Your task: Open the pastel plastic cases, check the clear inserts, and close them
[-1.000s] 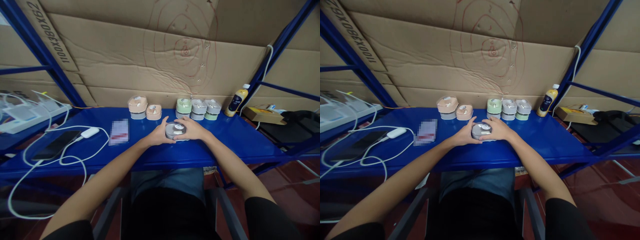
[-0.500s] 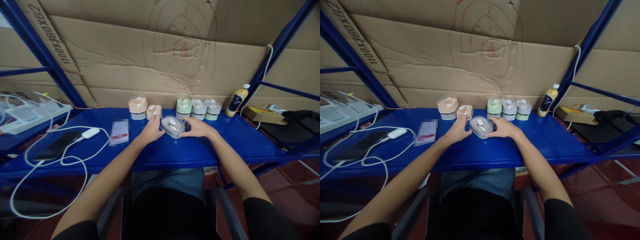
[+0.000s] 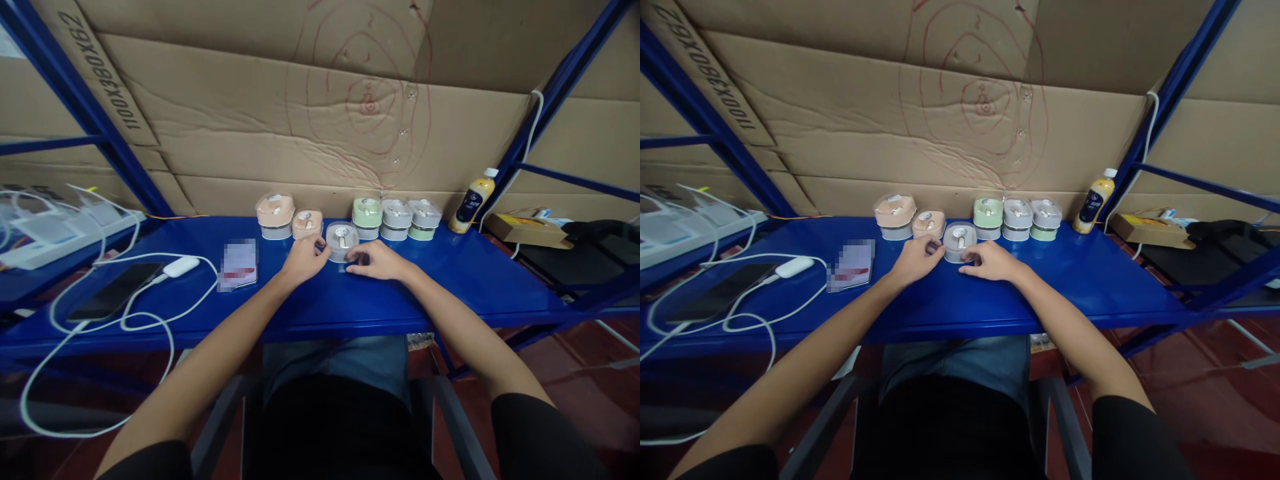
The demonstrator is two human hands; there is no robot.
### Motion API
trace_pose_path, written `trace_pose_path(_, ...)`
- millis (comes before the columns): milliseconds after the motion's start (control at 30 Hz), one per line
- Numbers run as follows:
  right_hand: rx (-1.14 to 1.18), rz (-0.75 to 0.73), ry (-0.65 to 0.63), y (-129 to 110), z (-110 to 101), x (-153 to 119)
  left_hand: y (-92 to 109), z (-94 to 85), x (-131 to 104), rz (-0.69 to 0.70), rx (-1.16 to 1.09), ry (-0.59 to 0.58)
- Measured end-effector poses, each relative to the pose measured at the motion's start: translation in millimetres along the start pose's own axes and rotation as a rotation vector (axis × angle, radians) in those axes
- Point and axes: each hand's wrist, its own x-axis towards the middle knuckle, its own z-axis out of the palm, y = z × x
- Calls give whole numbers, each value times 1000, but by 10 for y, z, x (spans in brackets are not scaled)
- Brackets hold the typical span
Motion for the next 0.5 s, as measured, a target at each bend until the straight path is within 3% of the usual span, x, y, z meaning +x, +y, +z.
trace_pose_path(133,-36,-19,23,101,80,48,-39,19,10,-2,-5,-21)
trace_pose_path(367,-165,-58,56,241,255,198,-157,98,136,159,88,-98)
trace_pose_path(500,-239,5,28,319,355,285,-234,89,276,202,155,-40)
